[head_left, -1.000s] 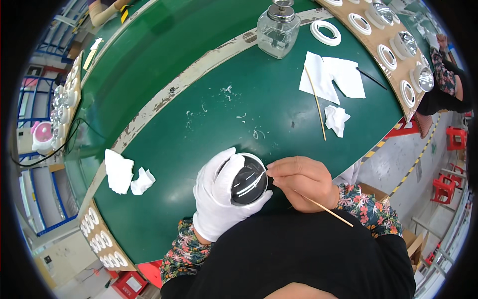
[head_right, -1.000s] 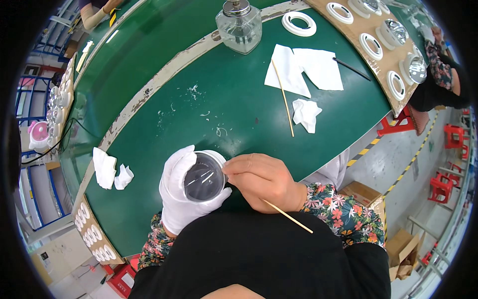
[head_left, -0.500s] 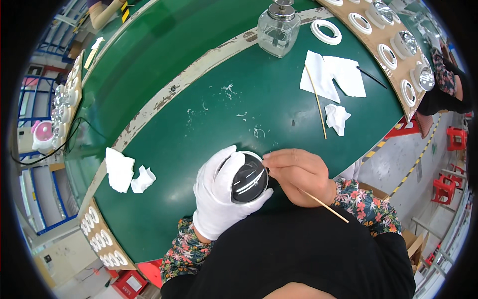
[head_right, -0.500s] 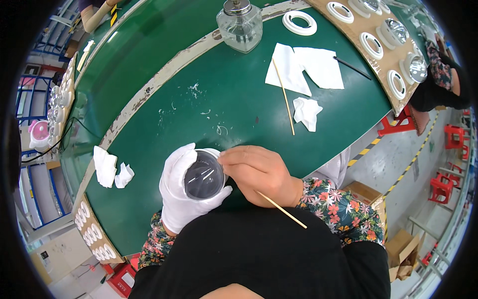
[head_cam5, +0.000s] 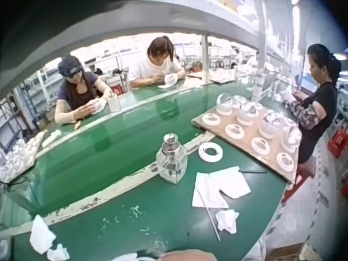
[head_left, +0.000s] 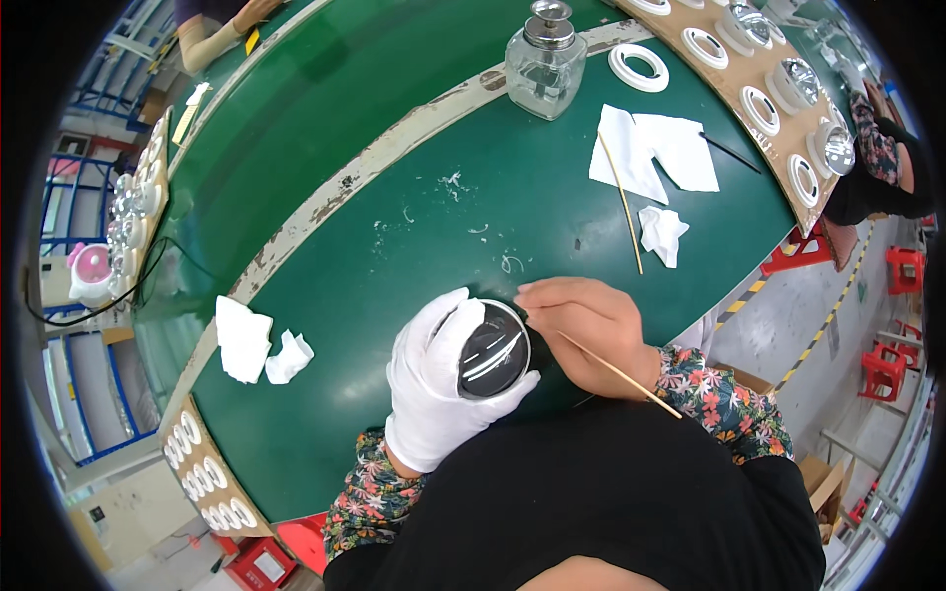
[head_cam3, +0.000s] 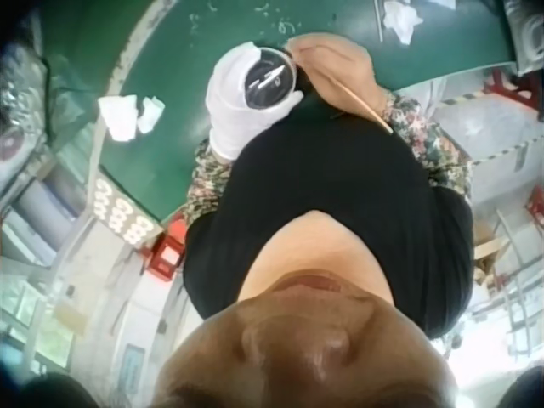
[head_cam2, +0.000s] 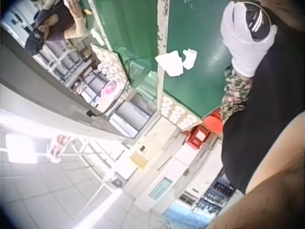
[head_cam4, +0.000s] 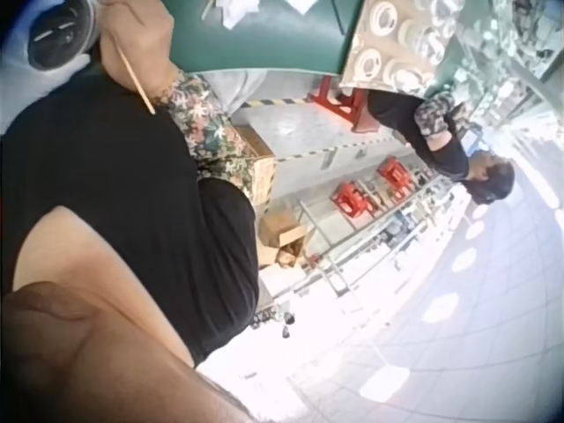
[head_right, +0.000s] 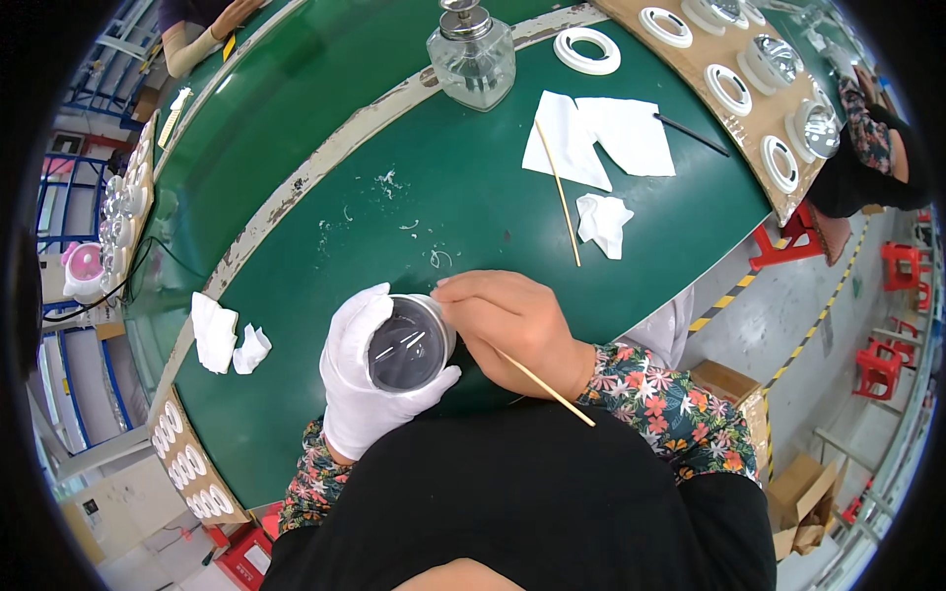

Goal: The person holds a dome component with a gloved hand and scrapes along its inner rim using a wooden stick.

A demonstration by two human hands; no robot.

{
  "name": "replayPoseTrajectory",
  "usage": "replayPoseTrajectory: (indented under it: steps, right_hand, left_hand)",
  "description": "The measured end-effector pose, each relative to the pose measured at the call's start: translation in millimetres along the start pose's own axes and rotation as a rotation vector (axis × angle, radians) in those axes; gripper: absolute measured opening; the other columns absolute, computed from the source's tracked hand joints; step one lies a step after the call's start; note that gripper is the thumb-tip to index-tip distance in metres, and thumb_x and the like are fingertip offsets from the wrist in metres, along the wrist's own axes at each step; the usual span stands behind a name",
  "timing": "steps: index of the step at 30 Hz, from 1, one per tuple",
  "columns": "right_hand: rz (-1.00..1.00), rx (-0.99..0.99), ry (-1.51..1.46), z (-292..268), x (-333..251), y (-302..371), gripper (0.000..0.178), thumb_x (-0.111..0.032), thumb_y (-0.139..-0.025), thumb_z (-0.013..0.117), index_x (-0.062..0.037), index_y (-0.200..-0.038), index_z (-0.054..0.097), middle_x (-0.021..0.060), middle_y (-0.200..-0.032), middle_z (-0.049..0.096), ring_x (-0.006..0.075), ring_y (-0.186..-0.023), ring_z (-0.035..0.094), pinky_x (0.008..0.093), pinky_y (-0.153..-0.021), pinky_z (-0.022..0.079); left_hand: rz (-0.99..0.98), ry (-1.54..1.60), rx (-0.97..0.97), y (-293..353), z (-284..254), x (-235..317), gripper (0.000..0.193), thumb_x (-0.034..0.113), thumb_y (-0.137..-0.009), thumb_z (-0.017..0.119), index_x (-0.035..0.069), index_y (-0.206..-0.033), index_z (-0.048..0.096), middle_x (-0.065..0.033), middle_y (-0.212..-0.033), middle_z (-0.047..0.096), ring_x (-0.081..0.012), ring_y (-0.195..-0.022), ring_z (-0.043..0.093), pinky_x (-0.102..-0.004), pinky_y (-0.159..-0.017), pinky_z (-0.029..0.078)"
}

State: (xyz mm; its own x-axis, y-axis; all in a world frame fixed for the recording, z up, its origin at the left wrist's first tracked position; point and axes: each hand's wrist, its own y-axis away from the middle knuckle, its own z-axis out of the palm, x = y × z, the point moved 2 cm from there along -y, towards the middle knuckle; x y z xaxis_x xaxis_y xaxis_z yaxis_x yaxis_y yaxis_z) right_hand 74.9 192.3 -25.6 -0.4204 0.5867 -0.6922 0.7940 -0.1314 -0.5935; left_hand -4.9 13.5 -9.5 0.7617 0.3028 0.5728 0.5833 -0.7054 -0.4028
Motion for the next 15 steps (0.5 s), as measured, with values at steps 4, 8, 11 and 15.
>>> replayPoseTrajectory:
  steps: [4,8,11,15]
  right_hand:
    - [0.005,0.040,0.022,-8,-4,6,0.018,0.010,-0.075,0.073,0.0001,-0.088,0.065,0.0147,-0.099,0.069,0.0334,-0.095,0.071,0.0385,-0.079,0.058]
    - [-0.026,0.008,-0.035,-10,-8,10,0.021,0.009,-0.073,0.075,-0.0021,-0.088,0.065,0.0119,-0.100,0.069,0.0322,-0.096,0.071,0.0385,-0.078,0.057]
    - [-0.030,-0.004,-0.047,-9,-8,11,0.022,0.009,-0.073,0.076,-0.0022,-0.088,0.065,0.0111,-0.099,0.070,0.0318,-0.095,0.071,0.0382,-0.077,0.056]
    - [-0.051,-0.007,-0.002,-9,-9,8,0.020,0.009,-0.073,0.076,-0.0014,-0.086,0.064,0.0105,-0.095,0.072,0.0308,-0.094,0.071,0.0373,-0.075,0.056]
  left_hand:
    - [0.008,0.021,-0.032,2,-2,0,0.088,0.024,-0.055,0.097,0.007,-0.130,0.053,-0.0190,-0.126,0.058,-0.0324,-0.105,0.065,-0.0404,-0.087,0.056]
    - [0.019,0.031,0.008,1,0,-1,0.085,0.029,-0.056,0.095,0.009,-0.128,0.055,-0.0164,-0.122,0.060,-0.0340,-0.099,0.065,-0.0425,-0.084,0.053]
    - [0.017,0.029,-0.020,2,-1,-1,0.089,0.024,-0.054,0.097,0.007,-0.130,0.053,-0.0189,-0.126,0.058,-0.0328,-0.106,0.064,-0.0405,-0.088,0.056]
    - [0.022,0.020,-0.042,0,0,0,0.089,0.023,-0.055,0.097,0.007,-0.130,0.052,-0.0190,-0.127,0.057,-0.0332,-0.106,0.064,-0.0404,-0.088,0.056]
